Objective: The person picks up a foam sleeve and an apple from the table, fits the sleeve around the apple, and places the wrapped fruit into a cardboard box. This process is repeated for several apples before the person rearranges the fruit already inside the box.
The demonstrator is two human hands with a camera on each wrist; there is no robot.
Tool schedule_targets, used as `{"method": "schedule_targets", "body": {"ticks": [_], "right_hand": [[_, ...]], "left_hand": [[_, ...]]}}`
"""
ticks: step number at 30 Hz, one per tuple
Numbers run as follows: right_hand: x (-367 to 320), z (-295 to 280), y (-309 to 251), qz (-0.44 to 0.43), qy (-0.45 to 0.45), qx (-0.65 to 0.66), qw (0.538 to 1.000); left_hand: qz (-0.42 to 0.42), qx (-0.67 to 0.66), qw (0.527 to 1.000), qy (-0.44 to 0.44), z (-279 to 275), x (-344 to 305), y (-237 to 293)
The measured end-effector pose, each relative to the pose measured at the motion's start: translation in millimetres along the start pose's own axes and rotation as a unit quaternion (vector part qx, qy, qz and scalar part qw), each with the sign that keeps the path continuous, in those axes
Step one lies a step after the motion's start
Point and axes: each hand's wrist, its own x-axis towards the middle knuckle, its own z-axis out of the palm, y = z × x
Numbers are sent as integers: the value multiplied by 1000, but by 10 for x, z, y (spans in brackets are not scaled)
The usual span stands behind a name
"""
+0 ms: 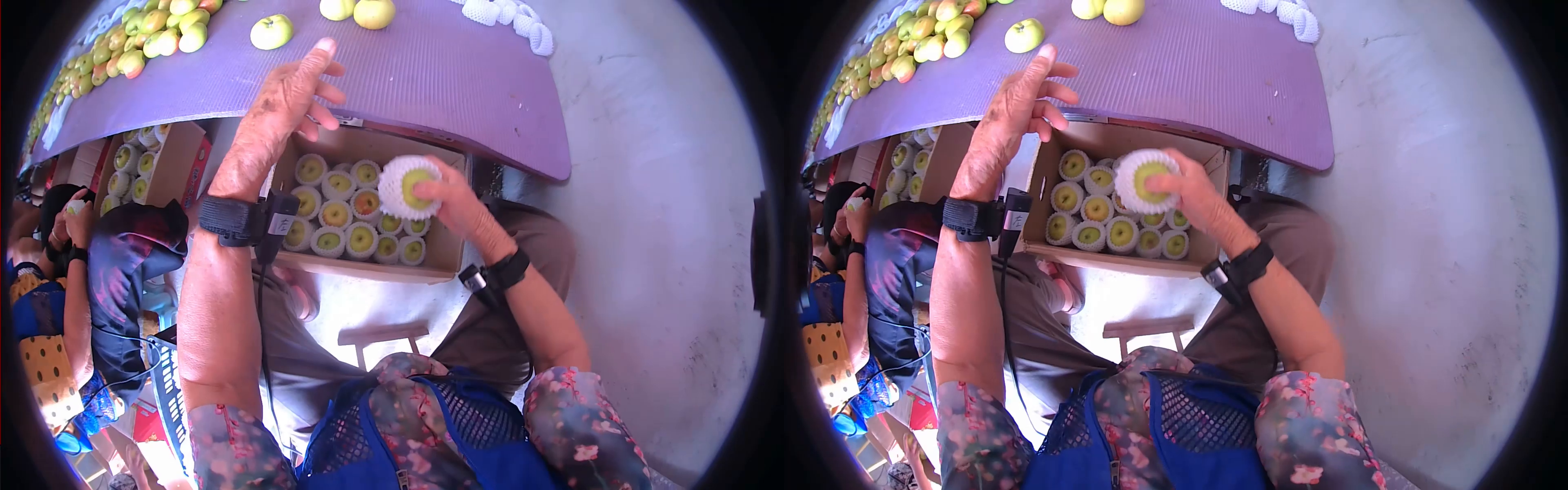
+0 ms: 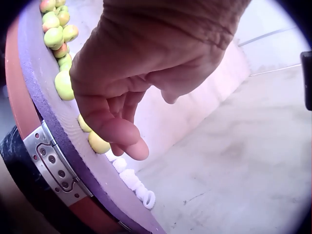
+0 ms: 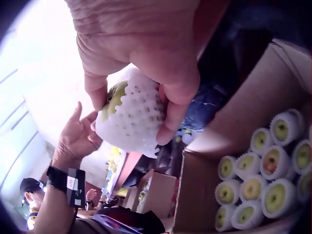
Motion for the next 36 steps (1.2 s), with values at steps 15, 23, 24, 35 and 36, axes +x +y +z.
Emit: {"method": "schedule_targets", "body": {"ticks": [15, 23, 24, 35, 36], "right_hand": [[330, -934, 1282, 103, 333, -180, 920], [669, -1256, 1183, 151, 183, -597, 766], [684, -1220, 1123, 164, 166, -625, 745], [950, -1266, 946, 243, 17, -695, 676], [971, -1266, 910, 260, 6, -684, 681]], "left_hand": [[23, 73, 993, -91, 63, -209, 202], [24, 119, 983, -136, 3, -157, 77], [45, 136, 980, -137, 11, -162, 61], [154, 291, 935, -132, 133, -204, -133], [152, 297, 933, -134, 150, -188, -141]]}}
